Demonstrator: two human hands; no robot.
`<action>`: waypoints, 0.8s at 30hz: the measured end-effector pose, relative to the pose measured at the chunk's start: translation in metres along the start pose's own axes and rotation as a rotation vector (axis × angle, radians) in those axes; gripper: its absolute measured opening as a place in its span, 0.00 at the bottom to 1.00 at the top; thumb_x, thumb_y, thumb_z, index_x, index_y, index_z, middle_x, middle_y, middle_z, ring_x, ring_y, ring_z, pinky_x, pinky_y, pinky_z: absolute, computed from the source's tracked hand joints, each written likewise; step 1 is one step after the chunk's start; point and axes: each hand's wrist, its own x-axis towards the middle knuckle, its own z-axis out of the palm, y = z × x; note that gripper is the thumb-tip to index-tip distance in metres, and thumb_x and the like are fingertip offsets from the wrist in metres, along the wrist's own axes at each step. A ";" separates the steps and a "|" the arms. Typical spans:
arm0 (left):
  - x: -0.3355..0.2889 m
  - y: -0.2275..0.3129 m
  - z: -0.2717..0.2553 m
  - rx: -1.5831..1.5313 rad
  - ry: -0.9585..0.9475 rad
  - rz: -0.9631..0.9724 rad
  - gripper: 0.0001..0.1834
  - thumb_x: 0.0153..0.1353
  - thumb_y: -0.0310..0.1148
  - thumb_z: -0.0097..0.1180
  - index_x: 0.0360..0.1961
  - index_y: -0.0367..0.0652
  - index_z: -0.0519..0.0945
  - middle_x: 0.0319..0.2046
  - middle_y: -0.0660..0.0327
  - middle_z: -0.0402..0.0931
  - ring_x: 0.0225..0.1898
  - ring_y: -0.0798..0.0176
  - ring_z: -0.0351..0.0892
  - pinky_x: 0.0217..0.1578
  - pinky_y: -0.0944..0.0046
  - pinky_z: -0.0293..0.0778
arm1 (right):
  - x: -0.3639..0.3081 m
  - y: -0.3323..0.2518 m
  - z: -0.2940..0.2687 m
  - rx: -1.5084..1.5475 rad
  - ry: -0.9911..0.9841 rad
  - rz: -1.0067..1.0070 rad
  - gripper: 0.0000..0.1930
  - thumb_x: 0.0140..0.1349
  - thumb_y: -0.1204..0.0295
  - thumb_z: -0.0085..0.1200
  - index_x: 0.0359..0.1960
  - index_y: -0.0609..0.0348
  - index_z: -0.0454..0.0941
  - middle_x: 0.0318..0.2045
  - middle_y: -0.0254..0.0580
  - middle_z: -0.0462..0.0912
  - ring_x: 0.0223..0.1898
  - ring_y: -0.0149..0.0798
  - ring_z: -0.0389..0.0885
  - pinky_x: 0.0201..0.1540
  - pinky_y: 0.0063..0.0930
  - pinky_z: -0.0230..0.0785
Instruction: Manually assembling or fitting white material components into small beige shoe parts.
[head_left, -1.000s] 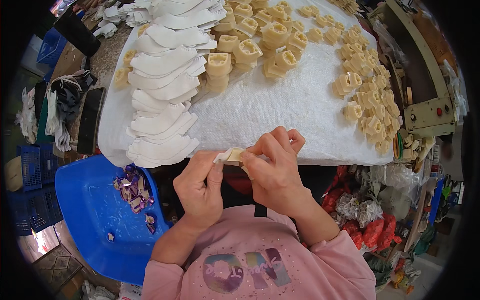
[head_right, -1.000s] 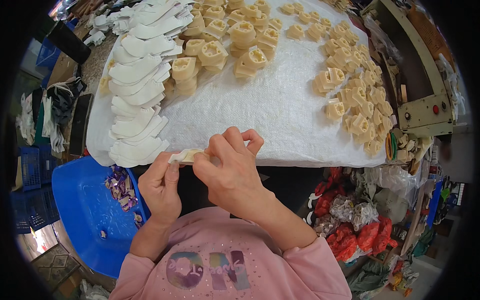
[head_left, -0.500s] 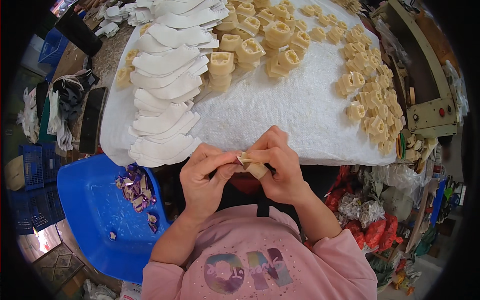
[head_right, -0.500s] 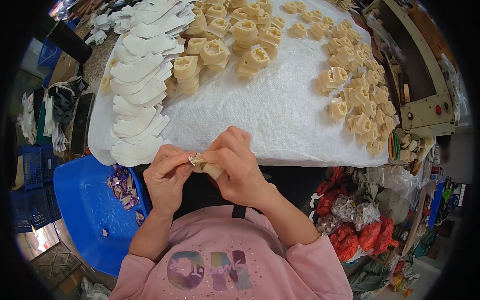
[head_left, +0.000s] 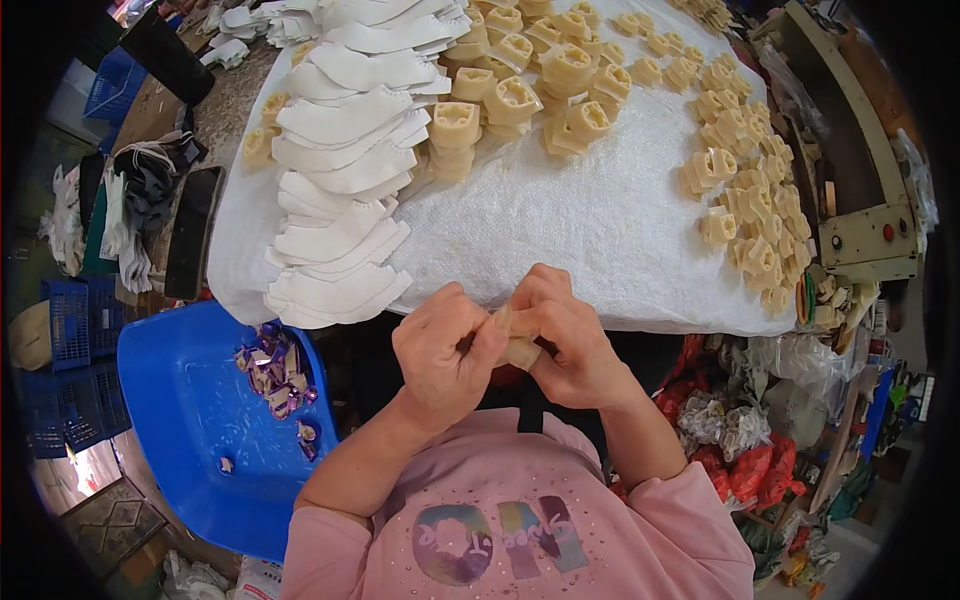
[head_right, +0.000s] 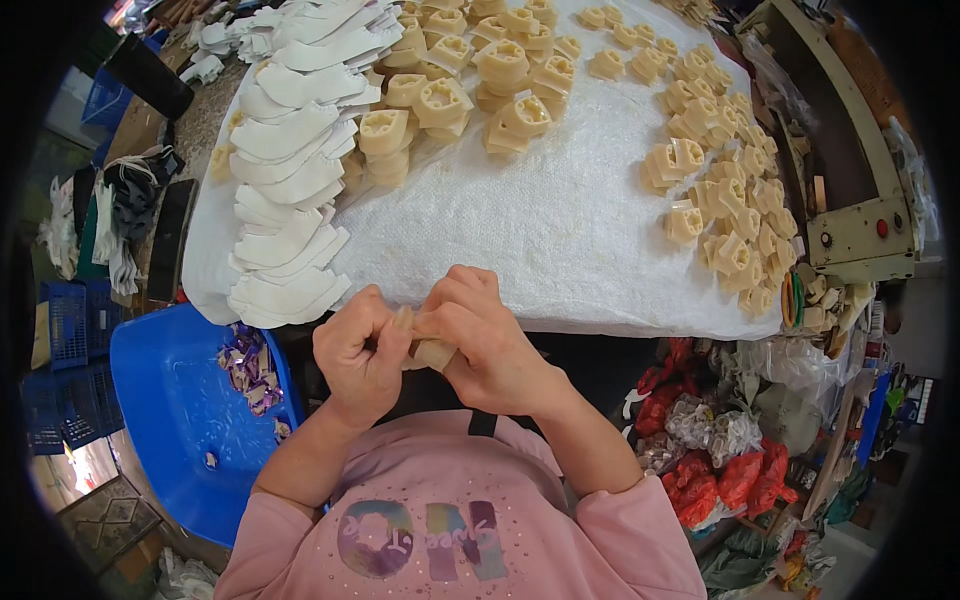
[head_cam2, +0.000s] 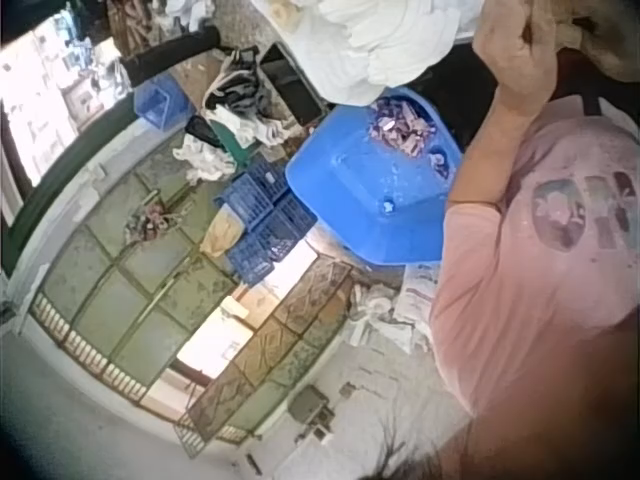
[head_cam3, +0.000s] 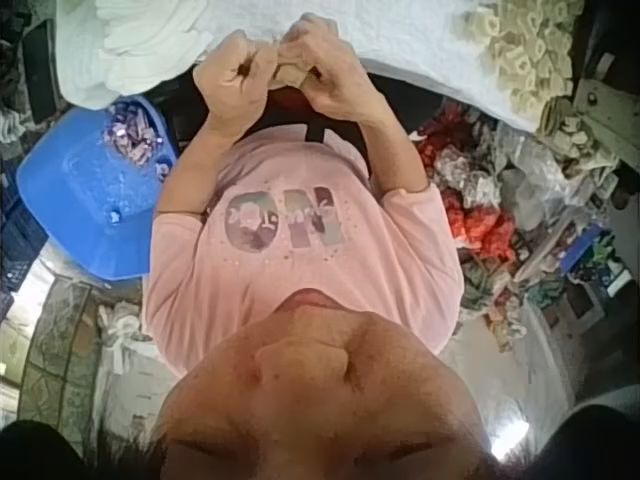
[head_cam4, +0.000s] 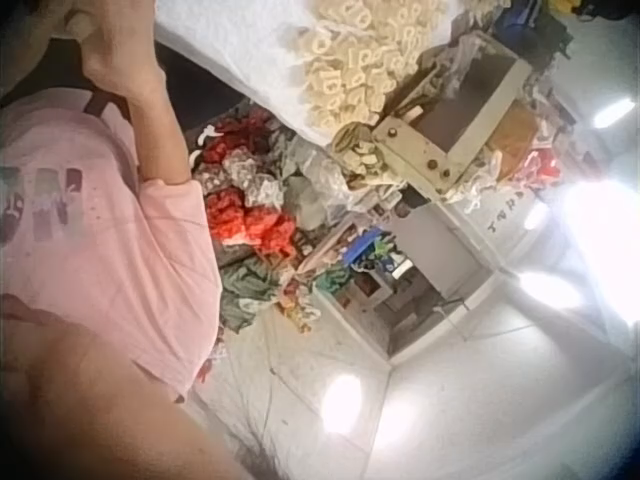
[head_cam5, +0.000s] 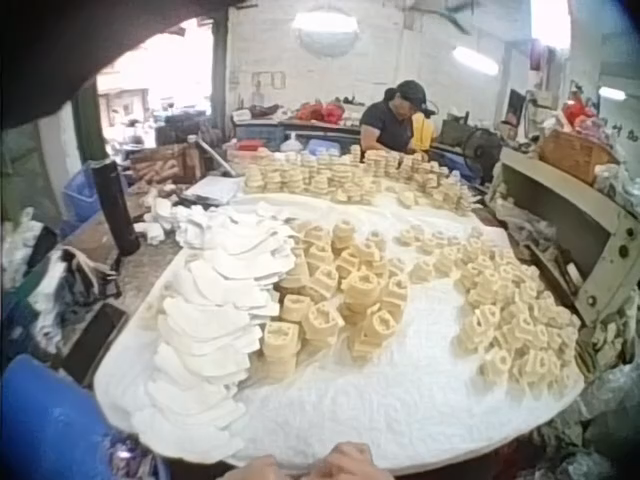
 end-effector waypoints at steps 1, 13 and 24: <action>0.002 0.001 0.000 -0.003 0.000 0.002 0.08 0.56 0.26 0.59 0.23 0.37 0.75 0.16 0.64 0.64 0.20 0.65 0.62 0.22 0.68 0.60 | -0.001 0.001 -0.001 -0.012 0.039 -0.026 0.18 0.40 0.82 0.59 0.36 0.55 0.73 0.30 0.38 0.71 0.36 0.42 0.68 0.43 0.34 0.53; 0.003 -0.017 -0.030 0.094 0.233 0.235 0.15 0.37 0.14 0.63 0.28 0.43 0.79 0.24 0.63 0.64 0.29 0.61 0.65 0.29 0.67 0.62 | 0.001 -0.026 0.000 -0.278 0.239 -0.013 0.18 0.48 0.72 0.65 0.41 0.59 0.75 0.44 0.44 0.75 0.44 0.42 0.71 0.49 0.37 0.62; -0.003 0.004 -0.014 -0.085 -0.038 0.323 0.13 0.43 0.13 0.58 0.30 0.38 0.75 0.34 0.52 0.74 0.34 0.52 0.77 0.34 0.57 0.74 | -0.028 -0.020 0.021 1.016 0.506 0.548 0.10 0.68 0.73 0.44 0.45 0.68 0.70 0.43 0.47 0.77 0.44 0.36 0.78 0.50 0.31 0.72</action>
